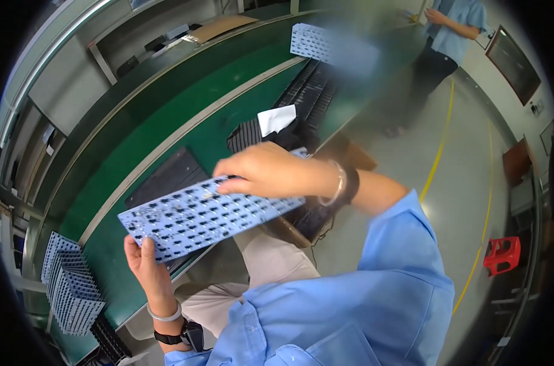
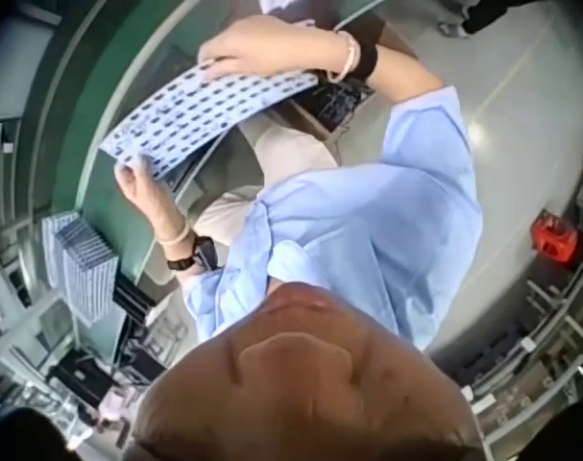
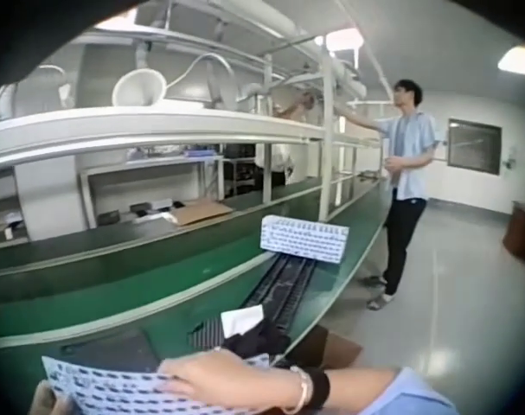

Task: The person wipes a black plate with a cloth, places a circuit board onto it, and presses it down before placing the board into a box.

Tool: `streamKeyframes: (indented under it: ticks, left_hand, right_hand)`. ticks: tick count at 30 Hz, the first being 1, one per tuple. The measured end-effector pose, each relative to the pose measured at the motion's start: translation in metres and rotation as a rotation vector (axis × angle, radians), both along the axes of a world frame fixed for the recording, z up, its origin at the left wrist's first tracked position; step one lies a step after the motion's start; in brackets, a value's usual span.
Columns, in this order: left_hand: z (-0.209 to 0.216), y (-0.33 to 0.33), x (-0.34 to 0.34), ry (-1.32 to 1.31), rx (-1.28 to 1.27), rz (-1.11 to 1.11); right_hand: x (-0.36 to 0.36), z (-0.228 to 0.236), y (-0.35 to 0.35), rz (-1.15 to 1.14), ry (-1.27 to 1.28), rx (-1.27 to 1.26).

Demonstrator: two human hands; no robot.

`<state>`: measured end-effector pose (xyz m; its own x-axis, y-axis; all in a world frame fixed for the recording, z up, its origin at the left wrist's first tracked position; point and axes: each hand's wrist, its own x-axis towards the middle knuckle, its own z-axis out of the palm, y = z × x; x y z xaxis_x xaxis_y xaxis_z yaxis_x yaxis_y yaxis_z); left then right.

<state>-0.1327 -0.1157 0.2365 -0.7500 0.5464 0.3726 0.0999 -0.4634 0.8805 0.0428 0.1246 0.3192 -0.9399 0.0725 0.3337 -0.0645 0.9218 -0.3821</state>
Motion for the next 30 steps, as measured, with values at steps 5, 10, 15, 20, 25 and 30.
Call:
streamKeyframes:
  ticks: [5,10,15,20,25,30]
  left_hand:
    - [0.012,0.003,-0.006,0.145,-0.197,-0.060]
    - [-0.019,-0.003,-0.017,0.800,-0.592,0.361]
    - [-0.051,-0.003,-0.006,1.130,-0.915,0.554]
    - [-0.058,0.011,-0.004,1.202,-0.954,0.628]
    - [-0.068,0.006,-0.004,1.177,-0.996,0.600]
    - [-0.060,0.013,0.000,1.150,-1.039,0.569]
  right_hand:
    - [0.046,0.022,0.027,-0.237,0.050,-0.101]
    - [0.093,0.043,0.150,-0.680,0.323,0.237]
    - [0.112,0.045,0.257,-0.847,0.442,0.474]
    - [0.090,0.023,0.320,-0.950,0.256,0.599]
    - [0.065,-0.003,0.354,-1.026,0.266,0.475]
    - [0.056,-0.012,0.374,-1.048,0.182,0.483]
